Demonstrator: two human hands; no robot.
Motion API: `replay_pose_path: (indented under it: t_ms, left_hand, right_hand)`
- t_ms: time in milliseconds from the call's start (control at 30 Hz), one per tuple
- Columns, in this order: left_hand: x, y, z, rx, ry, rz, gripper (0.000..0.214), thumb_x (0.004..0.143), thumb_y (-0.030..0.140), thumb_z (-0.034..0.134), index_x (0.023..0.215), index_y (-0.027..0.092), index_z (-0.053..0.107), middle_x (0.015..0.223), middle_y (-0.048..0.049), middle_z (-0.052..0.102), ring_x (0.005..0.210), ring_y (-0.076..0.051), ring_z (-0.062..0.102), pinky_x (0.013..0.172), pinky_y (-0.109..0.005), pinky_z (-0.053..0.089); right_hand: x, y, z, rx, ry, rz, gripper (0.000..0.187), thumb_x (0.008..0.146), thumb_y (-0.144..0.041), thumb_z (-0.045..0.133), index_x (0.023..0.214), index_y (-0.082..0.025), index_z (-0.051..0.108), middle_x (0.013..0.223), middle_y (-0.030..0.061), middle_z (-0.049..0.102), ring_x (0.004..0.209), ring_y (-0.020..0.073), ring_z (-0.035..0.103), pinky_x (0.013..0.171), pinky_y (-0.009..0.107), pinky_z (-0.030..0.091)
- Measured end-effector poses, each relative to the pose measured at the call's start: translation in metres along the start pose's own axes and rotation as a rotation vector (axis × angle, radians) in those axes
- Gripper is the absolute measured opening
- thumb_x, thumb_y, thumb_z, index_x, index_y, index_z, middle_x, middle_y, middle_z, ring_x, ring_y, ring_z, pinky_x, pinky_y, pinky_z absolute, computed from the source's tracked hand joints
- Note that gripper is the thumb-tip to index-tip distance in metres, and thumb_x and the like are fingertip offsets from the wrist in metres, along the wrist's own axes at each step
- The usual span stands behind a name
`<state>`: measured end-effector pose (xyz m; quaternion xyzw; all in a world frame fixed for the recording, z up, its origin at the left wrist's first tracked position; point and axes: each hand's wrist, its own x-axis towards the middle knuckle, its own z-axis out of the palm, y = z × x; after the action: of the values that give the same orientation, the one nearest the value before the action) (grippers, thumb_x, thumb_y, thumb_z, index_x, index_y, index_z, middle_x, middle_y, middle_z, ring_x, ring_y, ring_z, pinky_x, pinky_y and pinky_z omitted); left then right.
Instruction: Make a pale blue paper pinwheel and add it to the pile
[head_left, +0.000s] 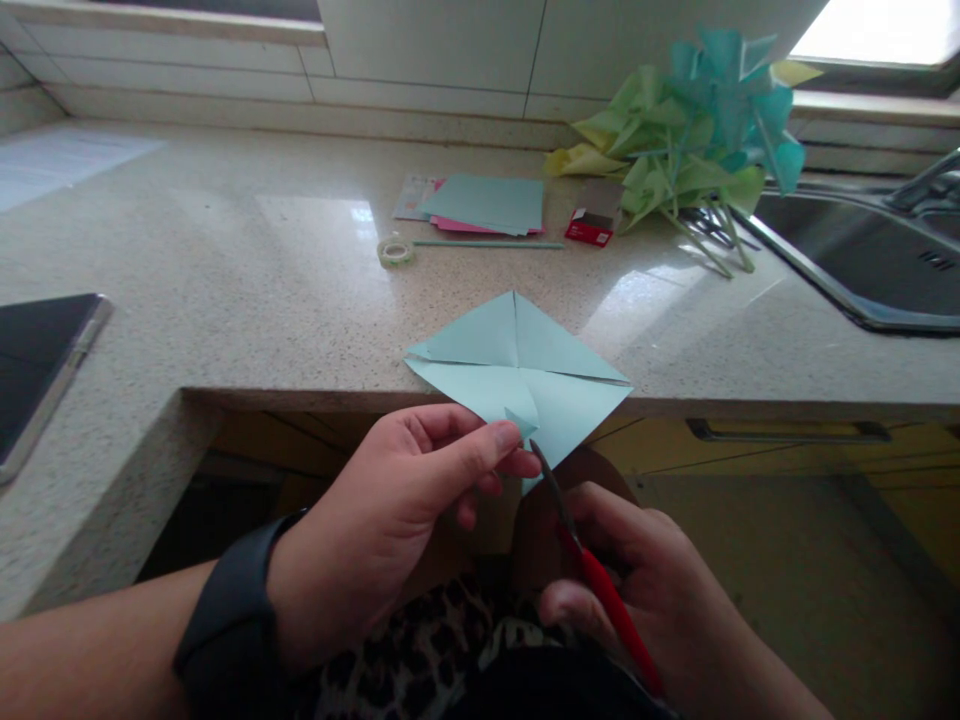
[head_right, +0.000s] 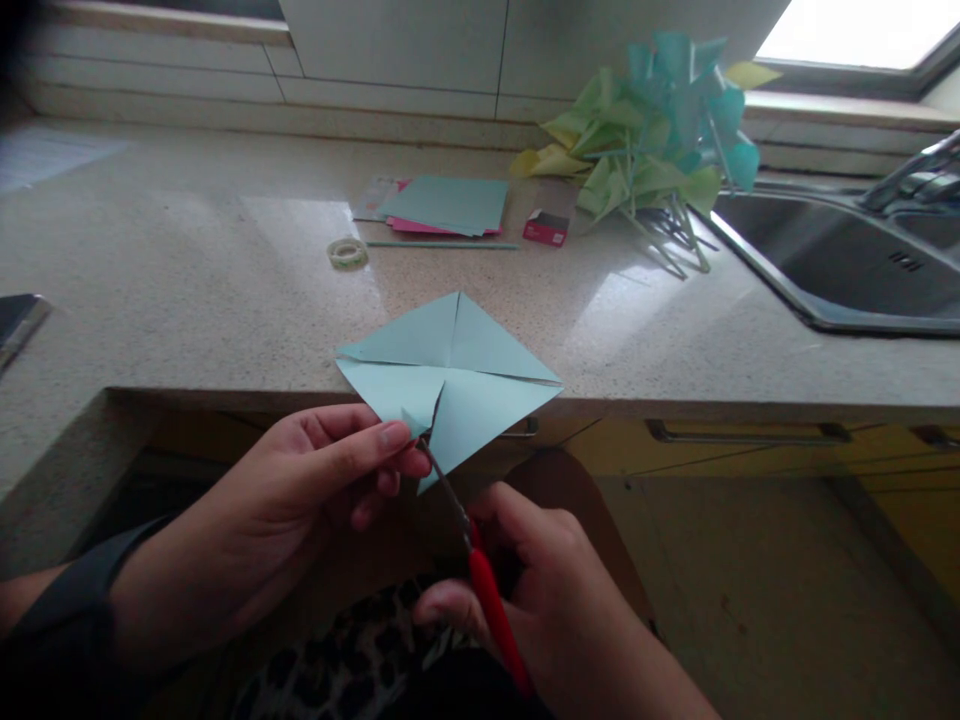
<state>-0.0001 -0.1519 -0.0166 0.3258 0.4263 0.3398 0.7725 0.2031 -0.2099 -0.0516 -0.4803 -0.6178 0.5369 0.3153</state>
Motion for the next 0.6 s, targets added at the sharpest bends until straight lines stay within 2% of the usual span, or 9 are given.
replay_pose_path:
  t_ms: [200, 333, 600]
  left_hand:
    - [-0.0012, -0.0010, 0.0011, 0.000, 0.020, 0.028, 0.021, 0.084, 0.037, 0.079, 0.076, 0.018, 0.076, 0.075, 0.0009, 0.071, 0.057, -0.004, 0.048, 0.054, -0.014, 0.039]
    - [-0.0020, -0.0012, 0.0021, -0.023, 0.028, 0.022, 0.021, 0.082, 0.037, 0.080, 0.074, 0.017, 0.076, 0.073, 0.0009, 0.071, 0.055, -0.003, 0.047, 0.053, -0.013, 0.038]
    - [-0.0011, -0.0010, 0.0015, -0.003, 0.023, 0.043, 0.021, 0.082, 0.037, 0.080, 0.074, 0.018, 0.076, 0.074, 0.0007, 0.072, 0.056, -0.004, 0.048, 0.053, -0.013, 0.040]
  right_hand:
    - [0.0020, 0.0009, 0.0043, -0.050, 0.048, -0.035, 0.032, 0.078, -0.042, 0.083, 0.087, -0.022, 0.060, 0.068, -0.0069, 0.057, 0.057, 0.0088, 0.044, 0.050, 0.018, 0.036]
    - [0.0028, -0.0015, 0.0059, -0.105, 0.087, -0.052, 0.032, 0.076, -0.042, 0.084, 0.088, -0.022, 0.061, 0.064, -0.0080, 0.054, 0.053, 0.0080, 0.040, 0.047, 0.018, 0.034]
    - [0.0020, 0.0006, 0.0064, -0.154, 0.097, -0.062, 0.030, 0.079, -0.041, 0.082, 0.089, -0.021, 0.061, 0.066, -0.0068, 0.058, 0.054, 0.0085, 0.045, 0.048, 0.018, 0.037]
